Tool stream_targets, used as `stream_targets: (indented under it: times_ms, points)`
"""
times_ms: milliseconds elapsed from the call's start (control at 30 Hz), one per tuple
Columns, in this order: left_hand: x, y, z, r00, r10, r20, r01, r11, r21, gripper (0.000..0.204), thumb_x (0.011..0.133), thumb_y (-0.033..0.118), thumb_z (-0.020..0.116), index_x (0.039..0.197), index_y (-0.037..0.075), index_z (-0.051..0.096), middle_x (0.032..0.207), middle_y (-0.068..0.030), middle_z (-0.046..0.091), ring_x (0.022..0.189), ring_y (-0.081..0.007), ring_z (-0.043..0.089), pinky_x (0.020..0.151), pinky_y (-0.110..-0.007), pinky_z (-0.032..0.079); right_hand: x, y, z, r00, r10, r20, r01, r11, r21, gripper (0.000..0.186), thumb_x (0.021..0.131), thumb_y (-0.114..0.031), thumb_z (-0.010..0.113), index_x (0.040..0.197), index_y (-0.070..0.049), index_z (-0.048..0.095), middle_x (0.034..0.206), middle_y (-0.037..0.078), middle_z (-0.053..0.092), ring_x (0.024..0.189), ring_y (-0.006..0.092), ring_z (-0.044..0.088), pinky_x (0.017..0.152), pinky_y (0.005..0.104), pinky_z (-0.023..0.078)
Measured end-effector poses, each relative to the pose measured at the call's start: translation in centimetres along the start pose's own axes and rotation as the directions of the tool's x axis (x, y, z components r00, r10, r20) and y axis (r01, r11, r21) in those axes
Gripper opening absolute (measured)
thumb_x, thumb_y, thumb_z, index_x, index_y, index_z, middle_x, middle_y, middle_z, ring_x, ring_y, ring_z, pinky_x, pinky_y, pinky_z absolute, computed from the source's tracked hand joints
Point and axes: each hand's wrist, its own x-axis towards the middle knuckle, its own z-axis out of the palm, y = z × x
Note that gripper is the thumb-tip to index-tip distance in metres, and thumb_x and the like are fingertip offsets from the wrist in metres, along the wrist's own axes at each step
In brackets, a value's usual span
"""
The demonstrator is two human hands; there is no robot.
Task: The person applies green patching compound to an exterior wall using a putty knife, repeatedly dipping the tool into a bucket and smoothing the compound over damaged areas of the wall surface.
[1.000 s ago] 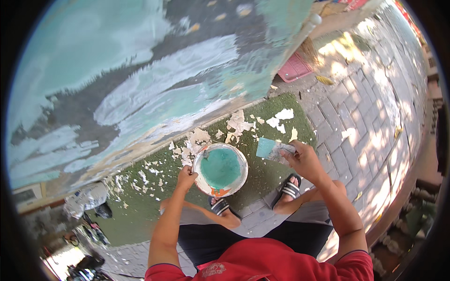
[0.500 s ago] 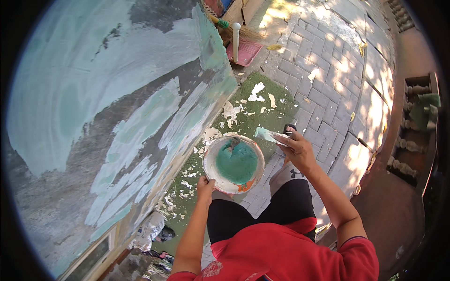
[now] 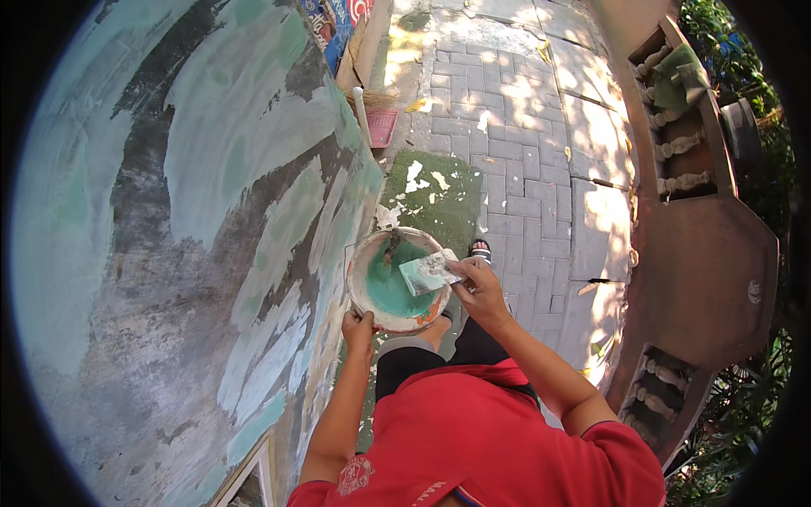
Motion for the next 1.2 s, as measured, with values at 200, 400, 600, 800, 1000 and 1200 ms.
stream_targets:
  times_ms: [200, 400, 600, 800, 1000, 1200]
  points:
    - [-1.6, 1.1, -1.7, 0.999, -0.028, 0.021, 0.026, 0.997, 0.068, 0.027, 0.083, 0.004, 0.065, 0.106, -0.004, 0.052, 0.089, -0.0116, 0.062, 0.069, -0.0198, 0.066, 0.058, -0.033, 0.059, -4.1, -0.9, 0.8, 1.000, 0.011, 0.006, -0.011, 0.992, 0.129, 0.045, 0.084, 0.006, 0.061, 0.128, -0.003, 0.060, 0.114, 0.011, 0.050, 0.092, 0.0193, 0.059, 0.073, 0.0265, 0.050]
    - [-1.8, 0.5, -2.8, 0.991, -0.033, 0.132, 0.022, 0.996, 0.087, 0.031, 0.086, 0.003, 0.059, 0.113, -0.009, 0.049, 0.105, -0.0173, 0.060, 0.087, -0.0289, 0.069, 0.074, -0.040, 0.064, -7.5, -0.9, 3.1, 0.998, 0.004, -0.060, 0.006, 0.986, 0.166, 0.040, 0.086, -0.001, 0.061, 0.126, -0.003, 0.060, 0.113, 0.011, 0.049, 0.090, 0.0184, 0.058, 0.071, 0.0285, 0.050]
    - [-1.2, 0.5, -4.6, 0.980, -0.003, 0.196, -0.022, 0.992, 0.125, 0.032, 0.086, 0.007, 0.064, 0.112, -0.006, 0.050, 0.100, -0.0157, 0.062, 0.082, -0.0265, 0.070, 0.068, -0.038, 0.063, -10.3, 0.0, 6.8, 0.972, 0.041, -0.233, -0.015, 0.994, 0.112, 0.032, 0.090, -0.007, 0.065, 0.122, -0.003, 0.062, 0.101, 0.009, 0.054, 0.085, 0.0176, 0.058, 0.073, 0.0304, 0.051]
    - [-3.0, 1.4, -6.7, 0.975, 0.034, 0.221, -0.084, 0.972, 0.219, 0.030, 0.085, 0.008, 0.064, 0.108, -0.005, 0.051, 0.099, -0.0152, 0.062, 0.079, -0.0253, 0.069, 0.069, -0.038, 0.063, -13.7, -2.6, 9.7, 0.903, 0.283, -0.324, -0.105, 0.876, 0.472, 0.031, 0.090, -0.001, 0.065, 0.120, -0.001, 0.060, 0.102, 0.008, 0.060, 0.085, 0.0129, 0.062, 0.073, 0.0281, 0.053]
    - [-4.0, 0.5, -8.9, 0.968, 0.039, 0.249, -0.102, 0.963, 0.248, 0.023, 0.084, 0.006, 0.063, 0.103, -0.003, 0.053, 0.096, -0.0140, 0.062, 0.076, -0.0240, 0.069, 0.063, -0.038, 0.063, -16.9, -2.0, 12.1, 0.896, 0.378, -0.231, -0.233, 0.846, 0.480, 0.030, 0.089, -0.001, 0.066, 0.118, 0.000, 0.057, 0.099, 0.008, 0.067, 0.086, 0.0125, 0.066, 0.074, 0.0269, 0.055]
    - [-2.7, -0.6, -8.3, 0.969, 0.007, 0.247, -0.063, 0.973, 0.221, 0.023, 0.084, 0.005, 0.063, 0.104, -0.003, 0.055, 0.096, -0.0156, 0.064, 0.074, -0.0249, 0.069, 0.062, -0.038, 0.062, -15.6, -2.4, 12.3, 0.866, 0.490, -0.103, -0.382, 0.780, 0.495, 0.023, 0.088, -0.002, 0.064, 0.110, 0.000, 0.057, 0.096, 0.007, 0.066, 0.082, 0.0127, 0.065, 0.070, 0.0286, 0.057]
